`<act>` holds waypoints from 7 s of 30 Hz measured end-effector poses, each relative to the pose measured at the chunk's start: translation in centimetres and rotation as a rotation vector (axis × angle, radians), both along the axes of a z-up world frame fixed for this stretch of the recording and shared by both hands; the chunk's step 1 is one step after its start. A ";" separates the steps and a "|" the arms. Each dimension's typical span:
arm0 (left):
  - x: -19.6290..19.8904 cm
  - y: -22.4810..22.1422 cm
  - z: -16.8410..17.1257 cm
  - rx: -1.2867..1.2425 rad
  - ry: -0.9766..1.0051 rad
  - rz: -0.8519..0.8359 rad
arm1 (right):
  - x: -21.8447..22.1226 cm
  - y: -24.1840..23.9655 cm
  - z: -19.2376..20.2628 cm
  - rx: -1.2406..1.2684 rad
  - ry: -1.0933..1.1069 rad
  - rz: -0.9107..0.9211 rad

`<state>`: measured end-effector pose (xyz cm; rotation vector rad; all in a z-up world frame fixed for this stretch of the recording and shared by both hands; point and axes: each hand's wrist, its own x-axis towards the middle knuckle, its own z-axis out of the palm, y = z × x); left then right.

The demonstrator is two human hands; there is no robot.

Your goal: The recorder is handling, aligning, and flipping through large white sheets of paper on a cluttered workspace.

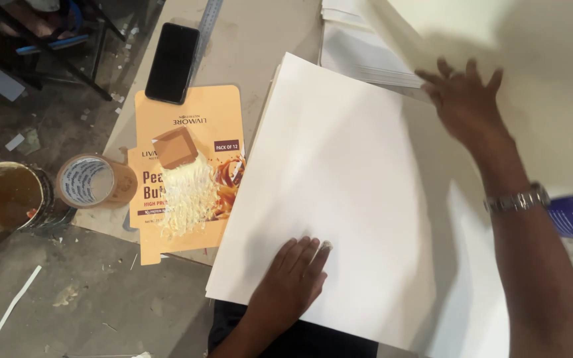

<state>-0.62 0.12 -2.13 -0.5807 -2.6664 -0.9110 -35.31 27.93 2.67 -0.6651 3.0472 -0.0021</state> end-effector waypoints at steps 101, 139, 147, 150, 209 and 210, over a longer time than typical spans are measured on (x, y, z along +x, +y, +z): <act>4.3 -17.3 -3.5 -0.312 -0.127 0.861 | 16.8 -12.0 -5.9 -0.405 0.207 0.023; 6.0 -17.5 -2.4 -1.020 -0.050 0.404 | 17.0 -11.3 -6.5 -0.415 0.209 0.039; 5.0 -17.7 -3.7 -0.475 -0.135 0.510 | 16.9 -11.4 -6.5 -0.412 0.230 0.055; 4.3 -17.4 -3.0 -0.415 -0.163 0.506 | 17.1 -11.4 -6.1 -0.423 0.206 0.053; -2.4 -20.6 -3.8 0.933 -0.422 0.486 | 17.0 -11.9 -5.4 -0.372 0.014 -0.135; -2.4 -20.7 -3.8 1.209 -0.483 0.404 | 17.0 -12.0 -5.3 -0.377 0.013 -0.136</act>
